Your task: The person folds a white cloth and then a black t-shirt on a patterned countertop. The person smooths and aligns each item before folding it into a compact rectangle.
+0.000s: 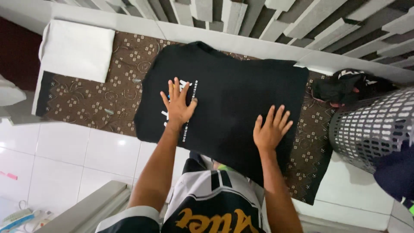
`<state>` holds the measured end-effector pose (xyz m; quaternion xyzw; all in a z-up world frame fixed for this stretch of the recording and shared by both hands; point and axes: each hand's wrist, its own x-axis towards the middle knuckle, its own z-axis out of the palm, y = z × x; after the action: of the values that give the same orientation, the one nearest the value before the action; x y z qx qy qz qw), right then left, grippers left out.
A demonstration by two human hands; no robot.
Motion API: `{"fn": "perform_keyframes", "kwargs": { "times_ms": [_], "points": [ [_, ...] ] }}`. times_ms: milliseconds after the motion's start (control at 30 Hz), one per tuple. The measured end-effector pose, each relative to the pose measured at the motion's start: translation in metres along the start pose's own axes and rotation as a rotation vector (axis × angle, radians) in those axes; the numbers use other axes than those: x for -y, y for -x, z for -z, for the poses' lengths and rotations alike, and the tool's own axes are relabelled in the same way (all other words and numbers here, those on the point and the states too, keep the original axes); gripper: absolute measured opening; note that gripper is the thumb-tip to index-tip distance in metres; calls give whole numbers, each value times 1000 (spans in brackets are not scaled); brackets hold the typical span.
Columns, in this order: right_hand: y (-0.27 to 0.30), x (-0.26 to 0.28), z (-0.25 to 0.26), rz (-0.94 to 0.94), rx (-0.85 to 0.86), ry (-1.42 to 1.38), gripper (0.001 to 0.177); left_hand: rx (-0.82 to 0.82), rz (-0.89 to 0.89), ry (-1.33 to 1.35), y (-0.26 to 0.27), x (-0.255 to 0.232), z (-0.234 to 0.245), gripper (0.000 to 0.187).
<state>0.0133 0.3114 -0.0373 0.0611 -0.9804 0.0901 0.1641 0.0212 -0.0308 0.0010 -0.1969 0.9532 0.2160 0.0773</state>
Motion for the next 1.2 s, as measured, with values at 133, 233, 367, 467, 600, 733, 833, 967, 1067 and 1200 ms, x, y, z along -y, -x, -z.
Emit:
{"fn": "perform_keyframes", "kwargs": {
  "times_ms": [133, 233, 367, 467, 600, 733, 833, 967, 1067, 1200],
  "points": [
    [59, -10, 20, 6, -48, -4, 59, -244, -263, 354, 12, 66, -16, 47],
    [94, -29, 40, 10, -48, 25, 56, -475, -358, -6, 62, 102, -10, 50],
    [130, -48, 67, -19, -122, 144, 44, -590, -165, -22, 135, 151, -13, 55],
    [156, -65, 70, -127, -93, 96, 44, -577, 94, 171, 167, 169, -21, 76],
    [177, -57, 94, -489, 94, -110, 70, -351, 256, 727, 185, 188, -37, 102],
    [191, -61, 103, -757, 209, -273, 93, -258, 356, 1020, 179, 200, -41, 91],
    [210, -67, 98, -840, 285, -374, 95, -221, 395, 1251, 180, 222, -53, 55],
    [233, -88, 76, -817, 222, -538, 76, 24, 506, 1056, 189, 180, -4, 25],
    [232, -87, 85, -810, 178, -680, 66, 132, 468, 803, 194, 179, 10, 38],
    [244, -98, 87, -851, 116, -859, 41, 148, 430, 610, 203, 250, -42, 39]
  ]
}}
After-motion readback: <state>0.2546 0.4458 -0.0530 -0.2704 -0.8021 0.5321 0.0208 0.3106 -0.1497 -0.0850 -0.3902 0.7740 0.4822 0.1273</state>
